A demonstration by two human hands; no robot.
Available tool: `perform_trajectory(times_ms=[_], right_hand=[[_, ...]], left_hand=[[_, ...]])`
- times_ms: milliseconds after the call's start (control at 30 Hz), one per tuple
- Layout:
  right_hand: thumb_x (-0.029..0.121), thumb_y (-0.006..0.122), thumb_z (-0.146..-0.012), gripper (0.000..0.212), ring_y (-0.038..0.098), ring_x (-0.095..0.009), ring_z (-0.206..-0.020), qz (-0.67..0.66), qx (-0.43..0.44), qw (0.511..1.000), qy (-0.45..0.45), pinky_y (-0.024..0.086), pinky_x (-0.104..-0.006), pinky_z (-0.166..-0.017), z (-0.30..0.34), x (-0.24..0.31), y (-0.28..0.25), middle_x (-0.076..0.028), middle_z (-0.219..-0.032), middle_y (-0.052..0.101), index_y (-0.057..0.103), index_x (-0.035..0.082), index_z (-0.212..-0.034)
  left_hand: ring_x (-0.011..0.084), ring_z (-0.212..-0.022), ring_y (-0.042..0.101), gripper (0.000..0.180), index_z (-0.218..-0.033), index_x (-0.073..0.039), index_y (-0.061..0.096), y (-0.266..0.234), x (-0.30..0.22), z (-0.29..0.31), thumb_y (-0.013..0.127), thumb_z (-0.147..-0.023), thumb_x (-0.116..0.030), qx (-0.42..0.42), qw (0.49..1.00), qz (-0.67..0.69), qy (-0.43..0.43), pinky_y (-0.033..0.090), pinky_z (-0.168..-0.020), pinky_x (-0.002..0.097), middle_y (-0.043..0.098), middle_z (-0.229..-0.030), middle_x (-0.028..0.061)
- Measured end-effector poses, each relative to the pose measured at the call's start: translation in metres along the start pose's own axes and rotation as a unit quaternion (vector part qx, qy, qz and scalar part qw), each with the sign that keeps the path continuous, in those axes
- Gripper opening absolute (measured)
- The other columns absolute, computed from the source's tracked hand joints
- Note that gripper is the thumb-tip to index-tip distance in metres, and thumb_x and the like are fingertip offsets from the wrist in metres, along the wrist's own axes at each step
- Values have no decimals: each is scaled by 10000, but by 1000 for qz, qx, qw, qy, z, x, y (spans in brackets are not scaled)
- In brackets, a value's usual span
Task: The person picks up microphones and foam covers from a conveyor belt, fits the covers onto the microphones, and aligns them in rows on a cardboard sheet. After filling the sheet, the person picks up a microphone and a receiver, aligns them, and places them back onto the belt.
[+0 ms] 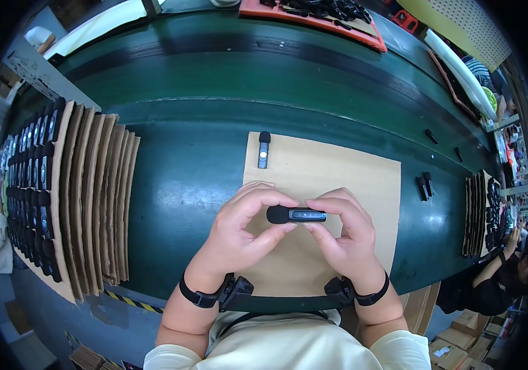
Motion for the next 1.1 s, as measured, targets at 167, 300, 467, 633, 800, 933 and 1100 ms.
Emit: perform_trajectory(times_ms=[167, 300, 467, 633, 800, 933, 1100], right_hand=[[-26, 747, -753, 288, 615, -233, -835, 6, 9, 1000, -20, 492, -317, -749, 1, 3, -1, -127, -936, 652, 641, -6, -1020], [-34, 744, -751, 289, 612, -227, -865, -19, 15, 1000, -4, 492, -315, -774, 2, 1, 0, -121, -964, 647, 641, -8, -1020], [-60, 728, -744, 297, 605, -218, -922, -116, 17, 988, 103, 490, -313, -815, 5, -9, 1, -121, -1012, 634, 632, -13, -1021], [-76, 711, -741, 302, 609, -224, -932, -104, 8, 993, 50, 497, -317, -827, 2, -6, 1, -131, -1018, 631, 624, -14, -1024], [-80, 696, -746, 283, 633, -247, -908, -29, 17, 999, -15, 520, -324, -789, -6, 2, 2, -146, -989, 642, 621, -12, -1011], [-75, 698, -751, 280, 650, -259, -899, 4, 51, 998, -48, 531, -323, -763, -16, 2, -2, -149, -978, 655, 622, -6, -1011], [-54, 713, -739, 281, 655, -285, -908, 64, 69, 995, -45, 539, -344, -761, -33, -26, 3, -140, -981, 663, 619, 6, -997]], left_hand=[[218, -851, 635, 307, -984, -29, 657, 1, -6, -2, 793, -709, -12, 10, 996, -62, 66, 429, -1005, 466, 684, -899, 70], [213, -833, 631, 296, -964, -36, 659, 0, -6, -3, 793, -701, -13, 16, 993, -72, 89, 429, -1003, 472, 680, -878, 71], [221, -827, 630, 285, -949, -41, 659, 1, -8, -5, 784, -694, -21, 18, 992, -89, 91, 422, -1011, 471, 675, -880, 67], [245, -856, 630, 268, -936, -46, 654, 7, -3, -6, 759, -692, -17, 24, 989, -128, 75, 421, -1007, 452, 673, -911, 67], [263, -914, 608, 279, -937, -58, 624, 9, 5, -6, 757, -694, -34, 32, 986, -144, 78, 437, -926, 392, 647, -982, 73], [268, -968, 624, 247, -922, -46, 643, 6, 8, -8, 741, -698, -10, 24, 988, -143, 49, 450, -952, 397, 657, -1017, 88], [277, -994, 619, 194, -931, -26, 637, -13, 17, -12, 705, -751, 3, -78, 984, -157, 13, 468, -928, 370, 652, -1022, 106]])
Point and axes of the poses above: each hand's wrist, its own z-axis away from the middle knuckle, its own y-axis out of the palm, x = y × z, the point moved 5 cm from there along -z, towards the middle knuckle
